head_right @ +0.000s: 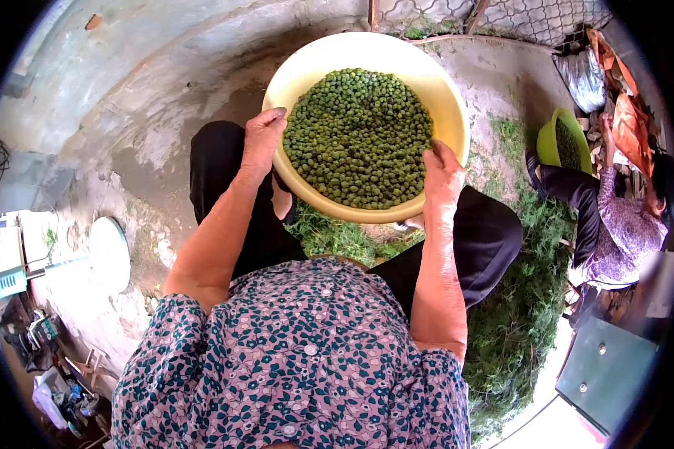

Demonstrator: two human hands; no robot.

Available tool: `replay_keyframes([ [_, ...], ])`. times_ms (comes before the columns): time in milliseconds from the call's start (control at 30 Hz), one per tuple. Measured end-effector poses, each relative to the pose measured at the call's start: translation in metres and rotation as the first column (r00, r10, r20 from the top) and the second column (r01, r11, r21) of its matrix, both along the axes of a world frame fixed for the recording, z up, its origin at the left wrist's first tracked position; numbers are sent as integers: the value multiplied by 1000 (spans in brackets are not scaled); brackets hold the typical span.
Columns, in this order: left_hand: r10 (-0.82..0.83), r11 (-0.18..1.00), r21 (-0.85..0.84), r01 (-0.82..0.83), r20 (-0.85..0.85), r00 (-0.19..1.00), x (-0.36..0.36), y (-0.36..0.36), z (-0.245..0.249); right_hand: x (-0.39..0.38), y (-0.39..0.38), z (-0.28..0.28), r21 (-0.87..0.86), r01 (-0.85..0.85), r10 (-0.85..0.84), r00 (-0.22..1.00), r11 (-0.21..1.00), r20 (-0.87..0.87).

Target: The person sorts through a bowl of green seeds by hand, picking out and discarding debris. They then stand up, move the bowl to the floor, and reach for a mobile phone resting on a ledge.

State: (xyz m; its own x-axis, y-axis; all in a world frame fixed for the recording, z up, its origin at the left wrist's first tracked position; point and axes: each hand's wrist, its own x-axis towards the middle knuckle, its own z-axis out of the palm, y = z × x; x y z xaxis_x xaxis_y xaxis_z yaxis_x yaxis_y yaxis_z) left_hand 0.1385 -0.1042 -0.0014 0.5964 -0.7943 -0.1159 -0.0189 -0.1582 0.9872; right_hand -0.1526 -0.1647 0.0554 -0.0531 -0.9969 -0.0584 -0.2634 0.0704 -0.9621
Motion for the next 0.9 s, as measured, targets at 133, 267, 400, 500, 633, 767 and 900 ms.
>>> replay_keyframes([
  [133,-70,998,-5,69,-48,996,3,1,11,6,5,-19,52,-163,168,978,985,-122],
  [267,-90,996,-47,79,-327,941,-14,-7,89,12,5,-30,120,-209,225,965,970,-133],
  [400,-179,983,-90,159,-297,938,-18,-29,117,31,-6,-45,44,-305,308,929,951,-205],
  [500,-228,974,-90,210,-350,909,-10,-61,118,50,-3,-69,-112,-440,372,848,891,-378],
  [633,-205,979,-99,179,-455,867,0,-106,109,67,11,-105,-32,-411,353,818,911,-454],
  [767,-218,976,-126,179,-489,845,6,-138,88,68,6,-116,-26,-345,303,858,938,-415],
  [900,-64,997,3,82,-583,810,9,-155,71,69,-13,-116,-87,-351,272,840,932,-470],
])
